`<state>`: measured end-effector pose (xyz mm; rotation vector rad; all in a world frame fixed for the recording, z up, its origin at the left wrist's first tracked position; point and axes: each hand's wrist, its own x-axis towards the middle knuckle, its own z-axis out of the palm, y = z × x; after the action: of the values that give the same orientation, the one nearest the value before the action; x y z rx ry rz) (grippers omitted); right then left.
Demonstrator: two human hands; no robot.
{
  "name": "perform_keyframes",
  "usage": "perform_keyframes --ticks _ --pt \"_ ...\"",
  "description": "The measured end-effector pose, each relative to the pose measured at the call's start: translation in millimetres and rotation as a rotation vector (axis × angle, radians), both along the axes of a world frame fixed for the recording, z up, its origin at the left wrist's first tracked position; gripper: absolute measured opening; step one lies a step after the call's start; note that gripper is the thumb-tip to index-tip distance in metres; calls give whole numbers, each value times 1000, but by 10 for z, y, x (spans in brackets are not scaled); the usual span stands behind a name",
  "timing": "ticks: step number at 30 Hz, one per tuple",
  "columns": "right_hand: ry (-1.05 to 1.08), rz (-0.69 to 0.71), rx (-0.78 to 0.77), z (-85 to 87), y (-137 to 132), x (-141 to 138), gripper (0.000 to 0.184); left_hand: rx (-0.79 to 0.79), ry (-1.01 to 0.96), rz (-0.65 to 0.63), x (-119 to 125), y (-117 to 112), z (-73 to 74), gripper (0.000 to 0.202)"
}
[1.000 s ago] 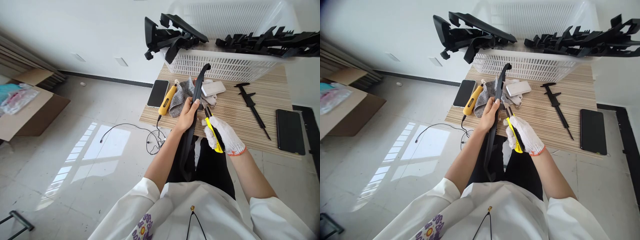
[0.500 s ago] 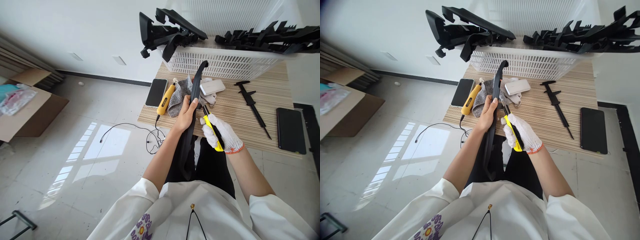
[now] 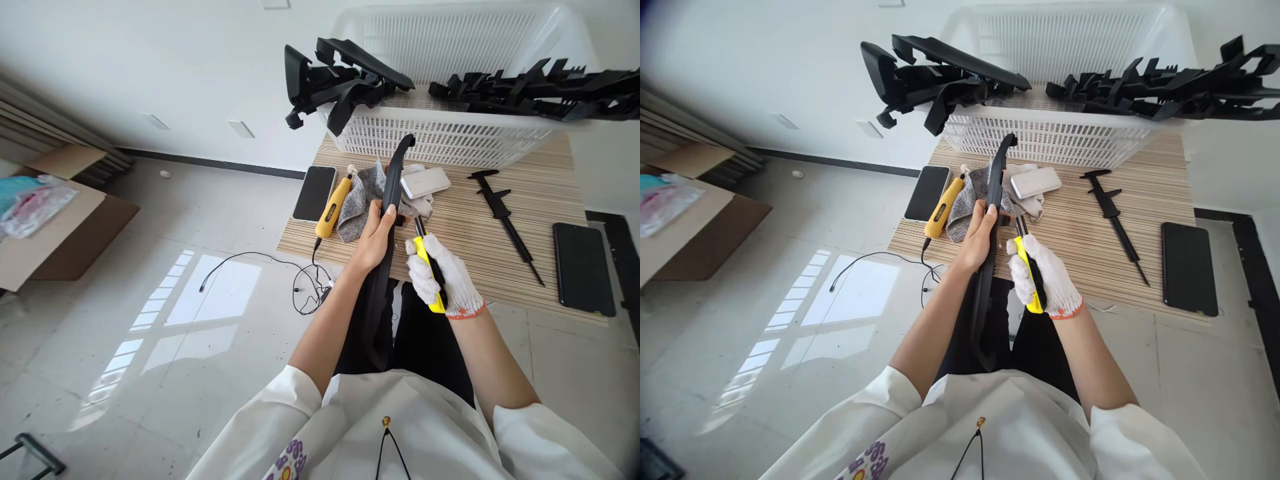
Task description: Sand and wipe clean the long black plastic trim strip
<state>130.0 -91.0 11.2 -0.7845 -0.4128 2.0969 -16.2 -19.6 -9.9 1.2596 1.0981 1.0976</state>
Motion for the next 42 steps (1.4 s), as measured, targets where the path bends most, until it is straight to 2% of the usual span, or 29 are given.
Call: perform_keyframes --ticks 4,9,14,21,28,31,32,34,36,37,42 --pt "-37 -3 -60 -14 -31 54 28 25 -51 -81 16 -5 8 29" --pt "-94 -11 -73 -26 -13 -8 27 83 -12 -31 24 -17 32 32" --pt "-95 40 -87 -11 22 -56 26 107 60 17 23 -27 18 40" --pt "0 71 -171 -44 46 39 29 62 58 1 17 -42 49 37" --pt "-54 -13 -228 -28 41 2 37 -70 -44 34 30 -49 38 40" --pt "-305 -153 -128 50 70 34 37 -124 -67 56 15 -43 50 44" --pt "-460 -204 -61 82 86 83 38 -130 -78 60 8 -37 60 45" --pt "-945 -236 107 155 127 234 40 -126 -102 54 -8 -16 82 43" --pt "-1459 -180 236 236 181 416 45 -122 -133 32 -23 14 100 41" --pt "-1624 -160 263 276 211 497 46 -128 -151 24 -30 32 107 40" --pt "-2234 -21 248 362 397 629 56 -142 -267 51 -37 93 113 42"
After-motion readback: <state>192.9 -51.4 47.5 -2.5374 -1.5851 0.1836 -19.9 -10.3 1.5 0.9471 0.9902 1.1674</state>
